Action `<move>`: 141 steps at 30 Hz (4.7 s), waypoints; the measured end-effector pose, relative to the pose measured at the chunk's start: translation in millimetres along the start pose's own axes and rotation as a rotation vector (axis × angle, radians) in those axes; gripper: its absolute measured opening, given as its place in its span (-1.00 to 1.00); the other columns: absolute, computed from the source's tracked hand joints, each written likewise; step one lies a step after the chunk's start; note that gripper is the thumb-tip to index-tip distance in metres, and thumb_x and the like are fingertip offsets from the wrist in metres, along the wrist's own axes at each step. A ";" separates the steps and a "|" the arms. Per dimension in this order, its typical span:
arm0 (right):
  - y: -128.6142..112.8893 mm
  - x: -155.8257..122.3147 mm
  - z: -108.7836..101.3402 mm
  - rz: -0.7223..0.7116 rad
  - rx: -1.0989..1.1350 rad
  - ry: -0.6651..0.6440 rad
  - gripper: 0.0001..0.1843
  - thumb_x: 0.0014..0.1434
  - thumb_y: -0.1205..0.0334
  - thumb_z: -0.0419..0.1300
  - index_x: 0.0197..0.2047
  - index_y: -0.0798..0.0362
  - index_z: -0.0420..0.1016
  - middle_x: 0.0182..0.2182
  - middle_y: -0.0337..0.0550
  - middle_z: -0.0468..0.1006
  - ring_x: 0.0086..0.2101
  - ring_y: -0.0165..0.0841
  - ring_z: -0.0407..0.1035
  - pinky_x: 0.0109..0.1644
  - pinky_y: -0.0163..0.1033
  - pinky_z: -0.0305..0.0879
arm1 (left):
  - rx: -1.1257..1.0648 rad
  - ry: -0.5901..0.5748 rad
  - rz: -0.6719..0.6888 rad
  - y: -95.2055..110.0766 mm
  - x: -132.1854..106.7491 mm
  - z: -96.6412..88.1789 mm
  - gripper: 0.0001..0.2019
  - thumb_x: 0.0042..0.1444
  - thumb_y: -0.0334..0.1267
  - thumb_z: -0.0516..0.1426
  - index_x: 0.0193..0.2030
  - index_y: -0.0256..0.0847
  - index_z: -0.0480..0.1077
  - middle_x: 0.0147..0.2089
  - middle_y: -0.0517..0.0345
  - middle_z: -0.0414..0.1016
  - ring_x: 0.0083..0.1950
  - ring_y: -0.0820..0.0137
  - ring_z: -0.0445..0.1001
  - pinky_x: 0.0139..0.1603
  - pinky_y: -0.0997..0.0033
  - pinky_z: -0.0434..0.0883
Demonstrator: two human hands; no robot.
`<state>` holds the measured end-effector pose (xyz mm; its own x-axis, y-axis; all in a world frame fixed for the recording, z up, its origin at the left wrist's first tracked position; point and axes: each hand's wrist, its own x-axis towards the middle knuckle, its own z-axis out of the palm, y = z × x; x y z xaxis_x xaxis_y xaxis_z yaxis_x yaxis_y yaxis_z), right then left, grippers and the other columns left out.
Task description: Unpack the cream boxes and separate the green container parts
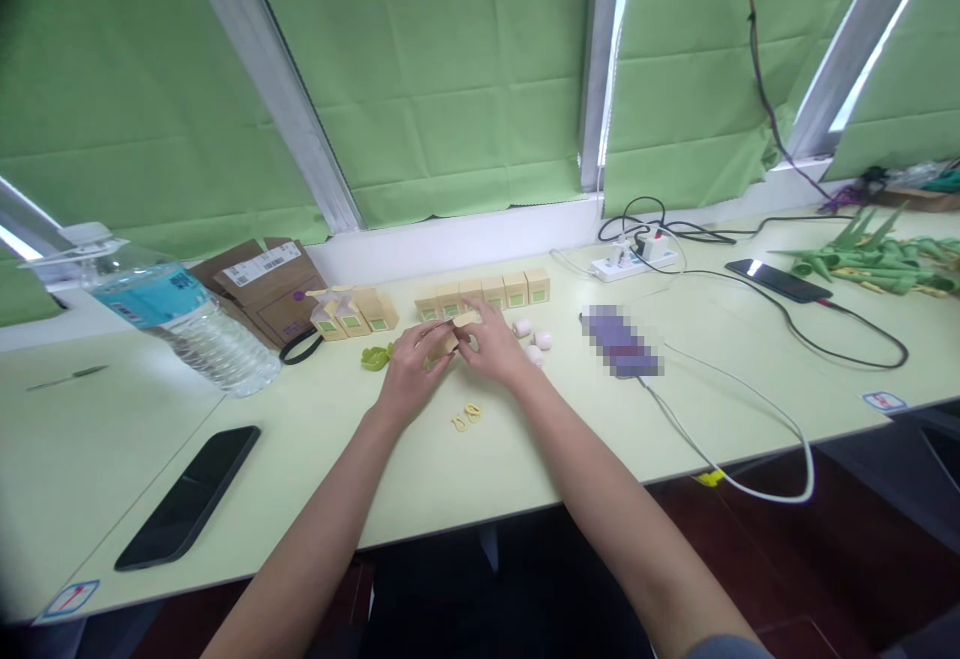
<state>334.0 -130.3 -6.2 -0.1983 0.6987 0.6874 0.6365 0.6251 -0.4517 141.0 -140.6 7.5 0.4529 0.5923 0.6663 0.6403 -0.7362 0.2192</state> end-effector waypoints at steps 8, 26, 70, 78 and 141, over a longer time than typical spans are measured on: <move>4.4 0.5 5.6 0.001 0.024 0.035 -0.75 0.34 0.27 0.06 -0.13 0.02 0.59 0.25 0.06 0.34 0.22 -0.08 0.24 0.23 0.11 0.28 | -0.001 -0.003 -0.013 0.6 -0.1 3.7 -0.48 0.26 -0.22 0.16 0.35 0.13 0.24 0.23 0.02 0.39 0.26 0.16 0.37 0.27 0.00 0.33; -4.4 4.3 -2.6 0.039 0.143 0.144 -0.73 0.42 0.13 -0.04 -0.11 -0.02 0.47 0.05 0.03 0.46 0.13 -0.16 0.32 0.23 -0.02 0.28 | -0.039 0.012 -0.055 3.7 1.7 0.3 -0.49 0.27 -0.20 0.16 0.35 0.05 0.24 0.24 0.01 0.42 0.27 0.17 0.37 0.27 0.01 0.34; -11.4 0.2 -8.4 0.167 0.264 0.109 -0.70 0.44 0.03 -0.16 -0.15 -0.03 0.29 -0.26 -0.12 0.52 -0.27 -0.25 0.41 -0.14 -0.19 0.25 | -0.304 0.347 -0.195 -23.2 -0.2 7.1 -0.43 0.14 -0.20 0.27 0.27 -0.11 0.23 0.18 -0.06 0.41 0.15 0.22 0.49 0.23 0.07 0.45; -16.1 0.8 -12.9 0.153 0.289 0.032 -0.67 0.42 0.05 -0.13 -0.14 0.00 0.38 -0.34 -0.18 0.49 -0.33 -0.32 0.36 -0.20 -0.26 0.23 | -0.125 0.320 -0.110 -15.4 2.2 -0.3 -0.51 0.19 -0.21 0.23 0.24 -0.10 0.25 0.15 -0.05 0.44 0.18 0.20 0.45 0.22 0.09 0.43; -15.0 1.3 -7.0 0.157 0.140 0.132 -0.83 0.20 0.14 0.17 -0.21 0.02 0.50 -0.30 -0.15 0.62 -0.34 -0.33 0.47 -0.27 -0.28 0.31 | 0.089 0.348 -0.229 -25.1 2.9 -11.0 -0.40 0.09 -0.36 0.22 0.29 -0.05 0.24 0.21 -0.02 0.45 0.22 0.12 0.41 0.24 0.06 0.32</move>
<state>329.4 -141.2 5.4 -0.0002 0.7457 0.6663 0.5404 0.5607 -0.6273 119.4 -124.0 11.7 0.0655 0.5802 0.8118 0.7579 -0.5581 0.3378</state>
